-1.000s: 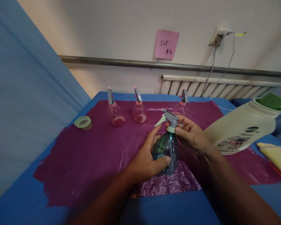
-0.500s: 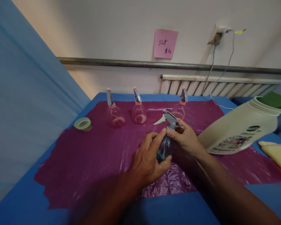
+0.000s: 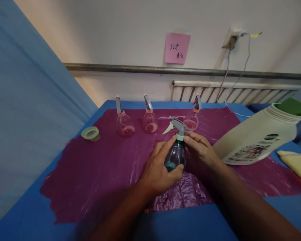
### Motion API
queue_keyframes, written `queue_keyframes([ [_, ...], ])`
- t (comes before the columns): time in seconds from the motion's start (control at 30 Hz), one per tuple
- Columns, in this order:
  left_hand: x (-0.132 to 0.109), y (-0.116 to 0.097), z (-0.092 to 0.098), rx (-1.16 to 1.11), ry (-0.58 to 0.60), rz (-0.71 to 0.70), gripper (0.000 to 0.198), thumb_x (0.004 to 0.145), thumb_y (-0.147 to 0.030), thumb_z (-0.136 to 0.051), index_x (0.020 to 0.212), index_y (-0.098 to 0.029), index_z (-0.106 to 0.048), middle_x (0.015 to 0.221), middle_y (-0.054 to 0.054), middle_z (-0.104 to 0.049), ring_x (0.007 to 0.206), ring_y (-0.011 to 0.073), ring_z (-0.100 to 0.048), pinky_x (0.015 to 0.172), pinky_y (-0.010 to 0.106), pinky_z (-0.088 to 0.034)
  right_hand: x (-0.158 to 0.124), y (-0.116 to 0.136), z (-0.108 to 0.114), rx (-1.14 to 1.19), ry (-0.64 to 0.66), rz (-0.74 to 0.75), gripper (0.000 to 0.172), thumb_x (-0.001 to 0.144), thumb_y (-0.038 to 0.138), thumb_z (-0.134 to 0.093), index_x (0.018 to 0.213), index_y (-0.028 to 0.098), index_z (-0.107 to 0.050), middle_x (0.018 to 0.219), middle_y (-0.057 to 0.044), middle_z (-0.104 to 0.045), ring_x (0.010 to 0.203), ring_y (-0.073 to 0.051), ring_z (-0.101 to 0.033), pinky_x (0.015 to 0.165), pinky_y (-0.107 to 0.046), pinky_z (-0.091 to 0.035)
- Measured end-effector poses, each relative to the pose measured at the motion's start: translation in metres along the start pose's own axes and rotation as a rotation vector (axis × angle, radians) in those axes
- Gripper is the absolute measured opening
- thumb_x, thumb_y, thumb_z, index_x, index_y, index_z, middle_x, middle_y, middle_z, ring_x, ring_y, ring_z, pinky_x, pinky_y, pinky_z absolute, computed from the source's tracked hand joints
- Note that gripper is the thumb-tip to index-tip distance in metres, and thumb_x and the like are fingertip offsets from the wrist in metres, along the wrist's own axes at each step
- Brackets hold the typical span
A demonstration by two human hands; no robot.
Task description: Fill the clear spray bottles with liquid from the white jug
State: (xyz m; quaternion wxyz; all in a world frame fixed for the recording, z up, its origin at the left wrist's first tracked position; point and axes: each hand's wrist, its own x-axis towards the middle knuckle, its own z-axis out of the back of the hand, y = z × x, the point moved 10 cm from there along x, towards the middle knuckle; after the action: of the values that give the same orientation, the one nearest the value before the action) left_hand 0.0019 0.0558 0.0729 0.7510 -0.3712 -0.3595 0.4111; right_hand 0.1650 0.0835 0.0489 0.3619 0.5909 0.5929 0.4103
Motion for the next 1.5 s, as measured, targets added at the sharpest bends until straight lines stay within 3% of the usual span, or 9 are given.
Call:
queue_keyframes([
  [0.33, 0.003, 0.0, -0.002, -0.012, 0.032, -0.017, 0.1, 0.089, -0.031, -0.081, 0.182, -0.043, -0.044, 0.16, 0.01, -0.061, 0.147, 0.0363, -0.066, 0.129, 0.062, -0.055, 0.004, 0.001, 0.001, 0.011, -0.028, 0.017, 0.042, 0.085, 0.05, -0.104, 0.114, 0.029, -0.084, 0.106, -0.001, -0.082, 0.093, -0.019, -0.073, 0.091, -0.033, -0.06],
  [0.47, 0.003, 0.0, -0.002, -0.026, 0.034, -0.034, 0.098, 0.089, -0.027, -0.08, 0.179, -0.044, -0.047, 0.16, 0.009, -0.062, 0.148, 0.0357, -0.066, 0.13, 0.062, -0.055, 0.0, 0.014, -0.007, 0.015, 0.023, 0.032, 0.044, 0.093, 0.048, -0.097, 0.132, 0.034, -0.083, 0.125, -0.004, -0.085, 0.114, -0.026, -0.078, 0.108, -0.042, -0.062],
  [0.57, 0.002, 0.001, -0.004, 0.003, 0.047, -0.038, 0.099, 0.089, -0.027, -0.081, 0.18, -0.045, -0.046, 0.162, 0.009, -0.063, 0.149, 0.0368, -0.066, 0.13, 0.064, -0.055, 0.001, 0.018, -0.004, -0.058, 0.036, 0.042, 0.043, 0.093, 0.05, -0.096, 0.132, 0.033, -0.086, 0.129, -0.007, -0.087, 0.119, -0.03, -0.079, 0.113, -0.047, -0.062],
  [0.73, 0.0, 0.002, -0.001, 0.145, -0.022, -0.047, 0.11, 0.088, -0.029, -0.089, 0.184, -0.042, -0.036, 0.165, 0.011, -0.062, 0.149, 0.0387, -0.067, 0.125, 0.064, -0.059, 0.01, 0.02, 0.011, -0.109, -0.035, 0.082, 0.047, 0.081, 0.048, -0.107, 0.121, 0.034, -0.087, 0.113, -0.003, -0.089, 0.106, -0.025, -0.08, 0.104, -0.043, -0.063],
  [0.9, -0.002, 0.001, -0.004, 0.267, -0.047, -0.103, 0.112, 0.091, -0.037, -0.096, 0.183, -0.037, -0.033, 0.171, 0.015, -0.058, 0.157, 0.0409, -0.062, 0.127, 0.067, -0.057, 0.009, 0.025, 0.01, -0.108, -0.042, 0.097, 0.047, 0.08, 0.046, -0.108, 0.12, 0.034, -0.086, 0.112, -0.002, -0.087, 0.098, -0.022, -0.077, 0.096, -0.039, -0.062],
  [1.13, -0.002, 0.003, -0.005, 0.306, -0.11, -0.156, 0.089, 0.106, -0.031, -0.077, 0.182, -0.029, -0.031, 0.179, 0.018, -0.05, 0.167, 0.0381, -0.053, 0.137, 0.065, -0.049, 0.004, 0.056, 0.024, -0.343, -0.25, 0.237, 0.047, 0.075, 0.048, -0.108, 0.108, 0.029, -0.082, 0.103, -0.003, -0.084, 0.089, -0.022, -0.072, 0.085, -0.04, -0.061],
  [1.3, -0.003, 0.002, -0.009, 0.318, -0.083, -0.18, 0.07, 0.109, -0.029, -0.071, 0.174, -0.024, -0.046, 0.173, 0.019, -0.055, 0.162, 0.0378, -0.058, 0.133, 0.062, -0.054, 0.031, 0.075, 0.019, -0.476, -0.306, 0.398, 0.06, 0.072, 0.047, -0.107, 0.116, 0.029, -0.071, 0.101, -0.002, -0.081, 0.09, -0.023, -0.074, 0.086, -0.041, -0.061],
  [1.5, -0.003, 0.005, -0.018, 0.361, -0.024, -0.222, 0.051, 0.11, -0.03, -0.068, 0.16, -0.022, -0.064, 0.165, 0.018, -0.063, 0.153, 0.0381, -0.065, 0.128, 0.062, -0.058, 0.1, 0.074, 0.004, -0.769, -0.289, 0.495, 0.068, 0.083, 0.05, -0.092, 0.141, 0.026, -0.065, 0.11, -0.005, -0.081, 0.096, -0.025, -0.075, 0.093, -0.045, -0.06],
])
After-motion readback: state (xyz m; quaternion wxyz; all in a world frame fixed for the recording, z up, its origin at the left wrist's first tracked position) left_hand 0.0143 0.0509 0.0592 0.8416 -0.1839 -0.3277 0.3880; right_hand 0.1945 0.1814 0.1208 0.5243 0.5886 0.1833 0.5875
